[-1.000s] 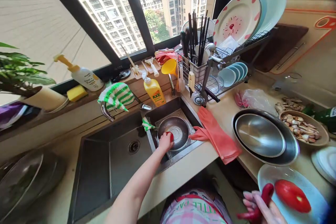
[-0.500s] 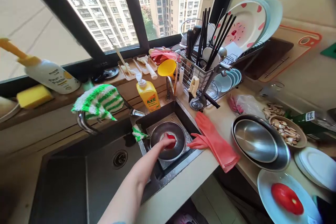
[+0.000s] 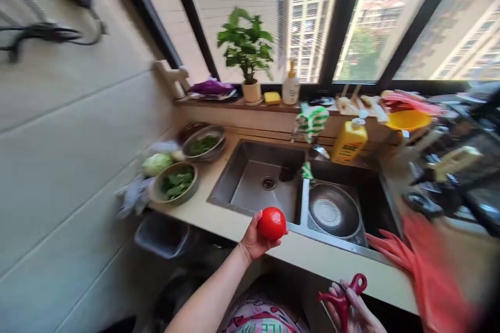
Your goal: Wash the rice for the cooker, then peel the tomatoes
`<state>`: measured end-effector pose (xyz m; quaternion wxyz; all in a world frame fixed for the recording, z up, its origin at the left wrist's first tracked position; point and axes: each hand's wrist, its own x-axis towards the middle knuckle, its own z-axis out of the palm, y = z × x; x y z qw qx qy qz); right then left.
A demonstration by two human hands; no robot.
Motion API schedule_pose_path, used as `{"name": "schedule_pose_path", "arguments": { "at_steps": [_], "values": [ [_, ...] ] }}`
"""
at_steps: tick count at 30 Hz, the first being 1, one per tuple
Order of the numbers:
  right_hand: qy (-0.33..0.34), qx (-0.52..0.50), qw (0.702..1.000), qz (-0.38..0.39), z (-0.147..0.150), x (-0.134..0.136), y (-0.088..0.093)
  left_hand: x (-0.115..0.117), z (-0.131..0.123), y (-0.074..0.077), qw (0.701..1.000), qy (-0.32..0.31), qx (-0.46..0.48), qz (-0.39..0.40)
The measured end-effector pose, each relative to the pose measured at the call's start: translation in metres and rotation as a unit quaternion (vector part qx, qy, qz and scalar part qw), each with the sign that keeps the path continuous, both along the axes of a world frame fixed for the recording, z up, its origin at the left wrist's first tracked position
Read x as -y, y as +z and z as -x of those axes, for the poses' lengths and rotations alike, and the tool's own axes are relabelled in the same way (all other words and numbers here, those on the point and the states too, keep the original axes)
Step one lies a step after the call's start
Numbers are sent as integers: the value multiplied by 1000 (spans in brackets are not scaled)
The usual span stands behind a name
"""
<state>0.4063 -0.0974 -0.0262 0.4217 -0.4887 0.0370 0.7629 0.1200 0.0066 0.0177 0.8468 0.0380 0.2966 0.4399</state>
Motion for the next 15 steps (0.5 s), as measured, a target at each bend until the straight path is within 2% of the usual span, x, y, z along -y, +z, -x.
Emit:
{"name": "schedule_pose_path", "arguments": {
  "at_steps": [3, 8, 12, 15],
  "values": [
    [76, -7, 997, -33, 66, -27, 10, 62, 55, 4, 992, 117, 15, 51],
    [199, -9, 978, -58, 190, -34, 16, 148, 128, -10, 959, 262, 45, 95],
    [245, -20, 967, -72, 290, -33, 14, 189, 189, -22, 944, 326, 25, 51],
    [233, -51, 967, -89, 360, -29, 14, 202, 243, -24, 948, 311, -60, -3]
  ]
}}
